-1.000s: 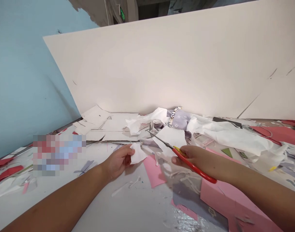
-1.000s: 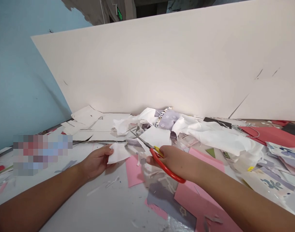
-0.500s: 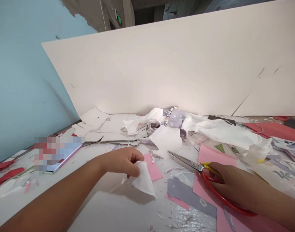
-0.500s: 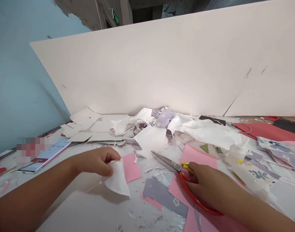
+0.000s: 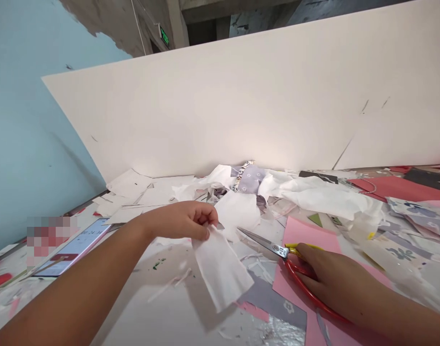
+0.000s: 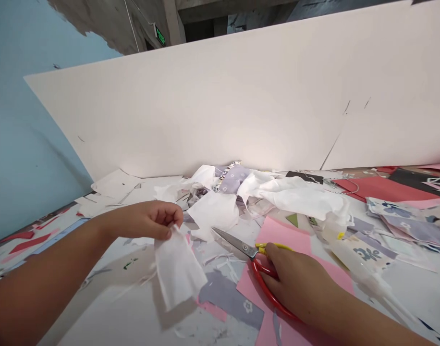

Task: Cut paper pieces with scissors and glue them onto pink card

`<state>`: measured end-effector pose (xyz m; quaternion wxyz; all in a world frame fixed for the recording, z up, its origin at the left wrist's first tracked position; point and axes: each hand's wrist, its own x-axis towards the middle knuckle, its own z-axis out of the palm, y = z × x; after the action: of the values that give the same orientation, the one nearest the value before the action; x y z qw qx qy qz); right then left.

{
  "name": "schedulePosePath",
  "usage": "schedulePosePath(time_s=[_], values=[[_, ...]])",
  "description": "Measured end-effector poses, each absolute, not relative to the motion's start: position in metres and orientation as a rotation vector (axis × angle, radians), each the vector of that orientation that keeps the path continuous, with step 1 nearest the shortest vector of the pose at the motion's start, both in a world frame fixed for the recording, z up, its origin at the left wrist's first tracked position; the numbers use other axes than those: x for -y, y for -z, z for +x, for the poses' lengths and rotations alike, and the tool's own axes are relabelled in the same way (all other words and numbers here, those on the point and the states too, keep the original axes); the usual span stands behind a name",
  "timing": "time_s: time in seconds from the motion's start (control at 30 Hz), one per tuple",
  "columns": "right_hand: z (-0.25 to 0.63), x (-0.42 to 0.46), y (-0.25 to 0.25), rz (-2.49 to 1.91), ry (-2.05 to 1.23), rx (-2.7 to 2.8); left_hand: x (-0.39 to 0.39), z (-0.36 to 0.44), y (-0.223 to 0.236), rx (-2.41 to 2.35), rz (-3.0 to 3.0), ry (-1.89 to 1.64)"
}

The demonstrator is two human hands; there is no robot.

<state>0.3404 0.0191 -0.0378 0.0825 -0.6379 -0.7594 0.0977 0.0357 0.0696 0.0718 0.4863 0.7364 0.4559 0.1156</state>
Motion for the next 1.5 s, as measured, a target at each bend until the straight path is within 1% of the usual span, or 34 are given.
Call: schedulePosePath(time_s=[0.13, 0.27, 0.4, 0.9, 1.07, 1.23, 1.4, 1.5], values=[[0.339, -0.018, 0.034, -1.888, -0.280, 2.270, -0.092, 0.021, -0.041, -1.264, 1.904, -0.161], [0.338, -0.018, 0.034, -1.894, -0.291, 2.251, -0.099, 0.017, -0.021, -1.316, 1.979, -0.199], [0.338, -0.019, 0.035, -1.909, -0.297, 2.252, -0.095, 0.023, -0.021, -1.326, 2.027, -0.282], [0.337, -0.018, 0.034, -1.952, -0.230, 2.301, -0.098, 0.028, -0.008, -1.357, 2.147, -0.327], [0.339, -0.019, 0.036, -1.960, -0.274, 2.315, -0.098, 0.026, -0.007, -1.377, 2.112, -0.267], [0.338, -0.020, 0.037, -1.971, -0.246, 2.312, -0.099, 0.024, -0.008, -1.411, 2.043, -0.194], [0.332, -0.018, 0.026, -2.007, -0.354, 2.255, -0.094, 0.026, -0.011, -1.412, 2.004, -0.230], [0.331, -0.017, 0.020, -1.997, -0.497, 2.131, -0.084, 0.026, -0.018, -1.382, 1.986, -0.312]])
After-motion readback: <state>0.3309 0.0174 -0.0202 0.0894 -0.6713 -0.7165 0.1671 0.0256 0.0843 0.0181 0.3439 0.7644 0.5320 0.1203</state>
